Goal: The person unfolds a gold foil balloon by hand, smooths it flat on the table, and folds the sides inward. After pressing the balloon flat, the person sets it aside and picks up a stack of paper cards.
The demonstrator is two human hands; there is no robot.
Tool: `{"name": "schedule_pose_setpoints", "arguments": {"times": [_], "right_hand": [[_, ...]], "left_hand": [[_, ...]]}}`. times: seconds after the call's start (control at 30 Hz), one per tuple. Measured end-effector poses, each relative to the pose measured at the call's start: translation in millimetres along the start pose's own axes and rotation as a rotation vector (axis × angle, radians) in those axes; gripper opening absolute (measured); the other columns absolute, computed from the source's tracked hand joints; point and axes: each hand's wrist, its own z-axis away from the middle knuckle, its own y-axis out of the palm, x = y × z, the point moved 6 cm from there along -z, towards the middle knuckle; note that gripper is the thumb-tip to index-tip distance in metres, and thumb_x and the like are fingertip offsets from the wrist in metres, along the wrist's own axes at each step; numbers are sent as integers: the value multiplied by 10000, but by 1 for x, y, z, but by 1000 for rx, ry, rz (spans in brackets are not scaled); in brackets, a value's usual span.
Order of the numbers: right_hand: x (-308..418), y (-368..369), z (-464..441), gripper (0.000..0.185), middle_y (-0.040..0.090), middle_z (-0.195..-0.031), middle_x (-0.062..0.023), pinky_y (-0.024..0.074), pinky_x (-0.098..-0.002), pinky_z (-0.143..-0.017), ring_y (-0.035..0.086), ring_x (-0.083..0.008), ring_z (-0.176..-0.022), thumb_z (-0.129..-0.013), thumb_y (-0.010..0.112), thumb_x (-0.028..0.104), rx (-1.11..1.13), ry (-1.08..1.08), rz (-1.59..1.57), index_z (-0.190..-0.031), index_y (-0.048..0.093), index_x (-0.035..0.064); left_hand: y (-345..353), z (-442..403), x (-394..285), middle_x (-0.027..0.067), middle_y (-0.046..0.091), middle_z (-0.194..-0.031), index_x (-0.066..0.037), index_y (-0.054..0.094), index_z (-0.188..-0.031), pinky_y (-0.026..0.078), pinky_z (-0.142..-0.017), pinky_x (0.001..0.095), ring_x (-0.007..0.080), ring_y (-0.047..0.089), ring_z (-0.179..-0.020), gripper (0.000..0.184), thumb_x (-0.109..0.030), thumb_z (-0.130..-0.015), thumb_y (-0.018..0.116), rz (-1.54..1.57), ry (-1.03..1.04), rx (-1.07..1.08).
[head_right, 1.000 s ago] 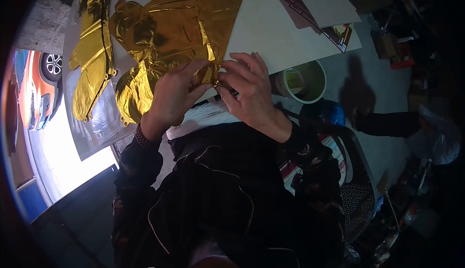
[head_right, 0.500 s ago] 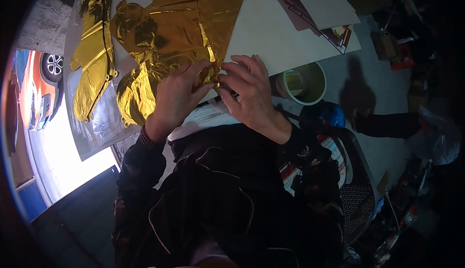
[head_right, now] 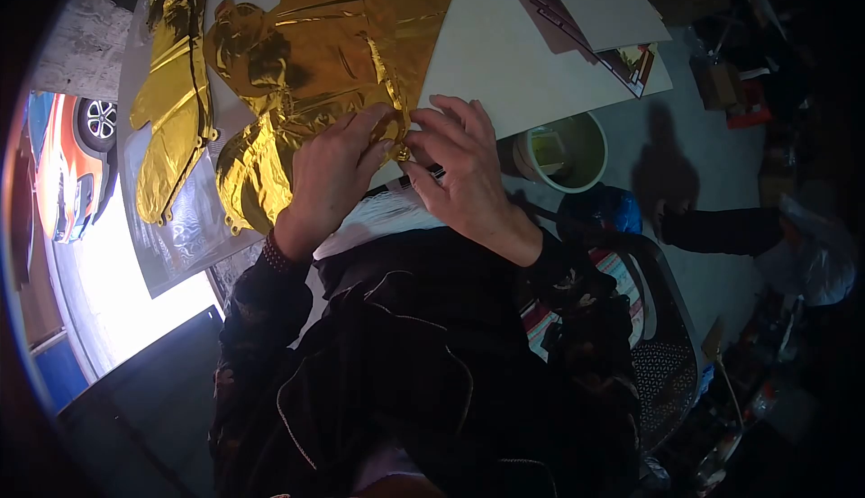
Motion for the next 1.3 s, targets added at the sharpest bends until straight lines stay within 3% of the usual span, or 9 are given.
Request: {"name": "schedule_pose_setpoints", "arguments": {"times": [0.37, 0.6, 0.77, 0.9, 1.3], "right_hand": [[2, 2, -3, 298, 650, -1248, -126, 345, -601, -1103, 492, -386, -1289, -730, 807, 118, -50, -6, 18, -989, 705, 9], [11, 2, -4, 321, 654, -1218, -79, 343, -610, -1112, 507, -340, -1280, -742, 807, 146, -34, -53, 189, -1030, 712, 40], [14, 6, -4, 356, 648, -1209, -50, 334, -616, -1120, 513, -318, -1282, -762, 814, 164, -24, -86, 244, -1086, 708, 60], [15, 6, -5, 229, 697, -1166, -51, 334, -606, -1128, 553, -323, -1259, -748, 810, 134, -44, -42, 206, -952, 731, 67], [10, 4, -3, 275, 672, -1200, -87, 354, -615, -1096, 527, -348, -1266, -751, 819, 166, -96, -18, 195, -972, 705, 49]], "left_hand": [[-2, -1, 2, 122, 695, -954, -123, 664, -1206, 567, -707, 453, 337, 713, -871, 312, -220, -914, 712, 87, 11, 34], [-14, -4, 7, 124, 640, -975, -77, 694, -1162, 548, -764, 455, 346, 669, -959, 261, -158, -913, 700, 105, 91, -25], [-22, -4, 16, 135, 639, -983, -56, 696, -1153, 547, -771, 461, 361, 669, -936, 257, -142, -911, 699, 134, 53, -39], [-28, -5, 17, 188, 642, -985, -18, 690, -1196, 532, -783, 428, 383, 666, -897, 285, -78, -917, 685, 142, 41, -23], [-25, -2, 25, 163, 640, -1000, -39, 678, -1188, 544, -782, 469, 380, 670, -911, 298, -125, -904, 704, 141, 22, -7]]}}
